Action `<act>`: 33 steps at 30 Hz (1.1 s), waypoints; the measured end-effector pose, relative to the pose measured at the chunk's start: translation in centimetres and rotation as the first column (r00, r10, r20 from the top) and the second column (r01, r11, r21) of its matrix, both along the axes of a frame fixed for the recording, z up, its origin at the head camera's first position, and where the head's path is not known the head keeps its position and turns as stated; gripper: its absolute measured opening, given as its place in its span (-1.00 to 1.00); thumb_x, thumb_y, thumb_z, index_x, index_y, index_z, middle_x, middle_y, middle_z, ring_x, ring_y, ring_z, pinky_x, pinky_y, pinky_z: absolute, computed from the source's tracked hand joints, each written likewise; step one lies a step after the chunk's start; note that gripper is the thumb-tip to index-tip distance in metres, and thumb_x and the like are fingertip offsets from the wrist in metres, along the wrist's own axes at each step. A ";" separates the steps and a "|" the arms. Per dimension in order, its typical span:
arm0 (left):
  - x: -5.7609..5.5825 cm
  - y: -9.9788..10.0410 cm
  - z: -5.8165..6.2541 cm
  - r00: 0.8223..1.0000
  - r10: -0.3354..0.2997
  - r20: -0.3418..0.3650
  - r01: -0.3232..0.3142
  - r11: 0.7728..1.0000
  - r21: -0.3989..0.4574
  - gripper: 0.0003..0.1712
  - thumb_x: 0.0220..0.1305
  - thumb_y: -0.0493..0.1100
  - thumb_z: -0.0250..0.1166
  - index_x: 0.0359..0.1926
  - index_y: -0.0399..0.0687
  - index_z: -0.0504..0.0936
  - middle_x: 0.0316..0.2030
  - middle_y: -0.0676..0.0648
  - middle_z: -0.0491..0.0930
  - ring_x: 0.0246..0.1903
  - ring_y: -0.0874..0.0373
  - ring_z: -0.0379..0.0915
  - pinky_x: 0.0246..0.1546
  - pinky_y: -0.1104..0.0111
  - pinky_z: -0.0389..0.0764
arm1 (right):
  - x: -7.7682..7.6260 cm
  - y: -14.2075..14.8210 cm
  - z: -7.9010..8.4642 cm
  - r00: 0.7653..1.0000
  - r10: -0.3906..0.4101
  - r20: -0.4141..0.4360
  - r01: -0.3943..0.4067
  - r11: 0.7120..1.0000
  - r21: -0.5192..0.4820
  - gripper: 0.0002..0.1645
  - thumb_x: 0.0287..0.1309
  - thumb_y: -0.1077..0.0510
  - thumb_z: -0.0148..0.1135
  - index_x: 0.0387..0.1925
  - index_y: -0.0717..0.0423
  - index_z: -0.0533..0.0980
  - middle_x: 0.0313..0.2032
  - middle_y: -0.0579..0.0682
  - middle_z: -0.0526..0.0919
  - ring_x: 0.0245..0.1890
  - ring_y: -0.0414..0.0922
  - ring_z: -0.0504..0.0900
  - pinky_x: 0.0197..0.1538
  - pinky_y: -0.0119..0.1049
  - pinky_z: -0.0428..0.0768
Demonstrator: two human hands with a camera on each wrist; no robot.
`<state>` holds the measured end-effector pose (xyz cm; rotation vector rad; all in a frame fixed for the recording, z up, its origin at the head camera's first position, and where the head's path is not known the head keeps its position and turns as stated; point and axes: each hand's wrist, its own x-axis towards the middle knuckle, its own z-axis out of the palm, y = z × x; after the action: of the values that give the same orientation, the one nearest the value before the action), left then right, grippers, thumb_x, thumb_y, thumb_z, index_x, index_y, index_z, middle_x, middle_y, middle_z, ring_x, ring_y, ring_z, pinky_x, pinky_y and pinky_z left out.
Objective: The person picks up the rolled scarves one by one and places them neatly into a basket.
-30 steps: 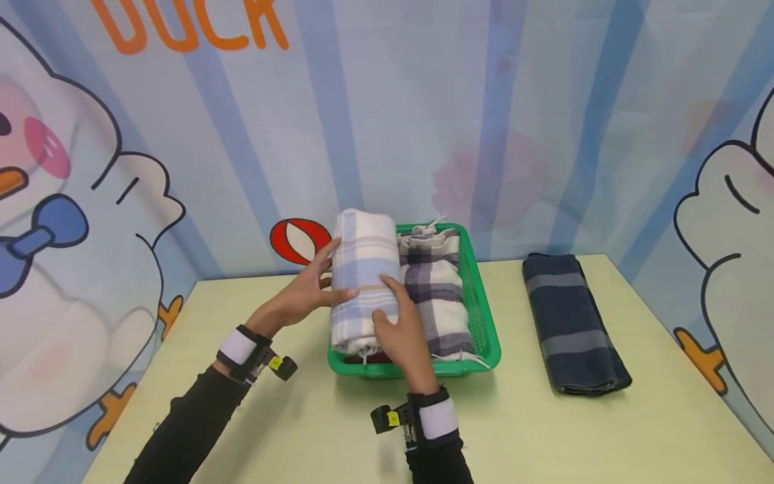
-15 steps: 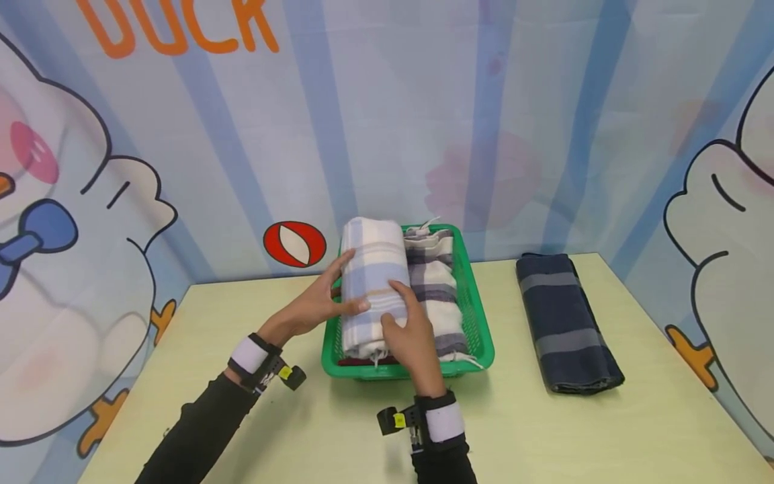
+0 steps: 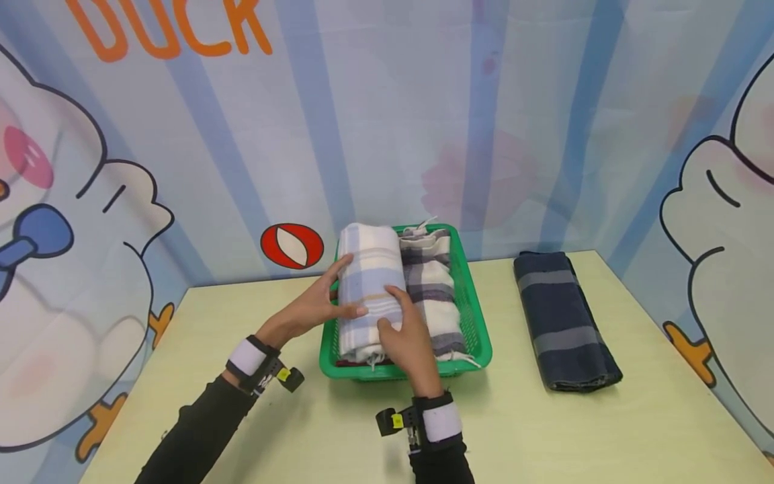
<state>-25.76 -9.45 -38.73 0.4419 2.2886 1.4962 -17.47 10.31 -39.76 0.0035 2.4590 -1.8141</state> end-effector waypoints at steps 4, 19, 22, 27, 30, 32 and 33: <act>0.0 0.2 0.0 1.000 0.017 0.002 -0.017 1.000 -0.021 0.24 0.07 0.10 0.47 0.51 0.47 -0.26 0.49 -0.11 -0.07 0.35 -0.12 0.18 0.24 0.00 0.43 | -0.2 0.1 0.0 1.000 0.014 0.021 -0.014 1.000 0.011 -0.32 0.34 0.10 -0.07 0.43 -0.39 0.11 0.37 0.18 0.24 -0.74 -0.19 0.12 -0.60 -0.32 0.26; -0.7 1.4 0.4 0.995 0.091 0.042 -0.088 0.993 -0.073 0.03 0.30 0.03 0.28 0.55 0.21 -0.21 0.51 -0.16 -0.08 0.45 -0.13 0.02 0.36 -0.07 0.28 | -1.0 0.3 0.0 0.994 0.072 0.084 -0.075 0.997 0.035 -0.30 0.37 0.12 -0.06 0.47 -0.31 0.06 -0.28 0.10 0.48 -0.75 -0.21 0.05 -0.60 -0.33 0.19; -0.8 1.6 0.6 0.994 0.093 0.054 -0.089 0.992 -0.086 0.02 0.32 0.03 0.26 0.55 0.21 -0.22 0.51 -0.15 -0.08 0.44 -0.12 0.03 0.36 -0.06 0.28 | -1.1 0.3 0.0 0.993 0.080 0.090 -0.084 0.996 0.037 -0.29 0.37 0.11 -0.06 0.48 -0.31 0.04 -0.28 0.12 0.48 -0.74 -0.20 0.05 -0.60 -0.33 0.19; -1.1 1.7 0.8 0.994 0.093 0.050 -0.088 0.992 -0.095 0.01 0.34 0.03 0.24 0.55 0.15 -0.25 0.52 -0.17 -0.10 0.44 -0.13 0.04 0.37 -0.06 0.26 | -1.4 0.4 -0.1 0.991 0.096 0.089 -0.099 0.995 0.030 -0.29 0.37 0.11 -0.07 0.48 -0.28 0.03 0.05 0.21 0.48 -0.70 -0.18 0.11 -0.55 -0.29 0.25; -1.4 1.8 0.9 0.996 0.085 0.026 -0.082 0.991 -0.105 0.02 0.34 0.01 0.24 0.55 0.09 -0.25 0.53 -0.17 -0.12 0.47 -0.13 -0.03 0.40 -0.06 0.21 | -1.6 0.4 -0.2 0.990 0.108 0.091 -0.111 0.993 0.032 -0.28 0.37 0.11 -0.07 0.48 -0.26 0.02 0.17 0.23 0.44 -0.64 -0.15 0.21 -0.47 -0.27 0.32; -1.6 2.0 0.9 0.997 0.080 0.006 -0.079 0.989 -0.123 0.02 0.34 0.00 0.24 0.55 0.07 -0.25 0.53 -0.18 -0.13 0.49 -0.13 -0.07 0.42 -0.06 0.18 | -1.7 0.4 -0.2 0.989 0.109 0.096 -0.113 0.993 0.035 -0.29 0.38 0.11 -0.07 0.48 -0.26 0.01 0.20 0.23 0.43 -0.57 -0.13 0.30 -0.42 -0.26 0.36; -1.7 2.1 1.0 0.997 0.080 0.000 -0.079 0.988 -0.134 0.02 0.33 0.00 0.25 0.55 0.06 -0.25 0.54 -0.18 -0.13 0.49 -0.13 -0.08 0.42 -0.06 0.16 | -1.8 0.4 -0.2 0.989 0.109 0.099 -0.113 0.993 0.036 -0.29 0.38 0.11 -0.07 0.48 -0.26 0.01 0.20 0.23 0.42 -0.55 -0.12 0.32 -0.41 -0.26 0.37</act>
<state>-27.43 -7.33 -37.76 0.3117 2.4100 1.3671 -19.23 10.68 -39.95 -0.0411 2.3798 -1.6774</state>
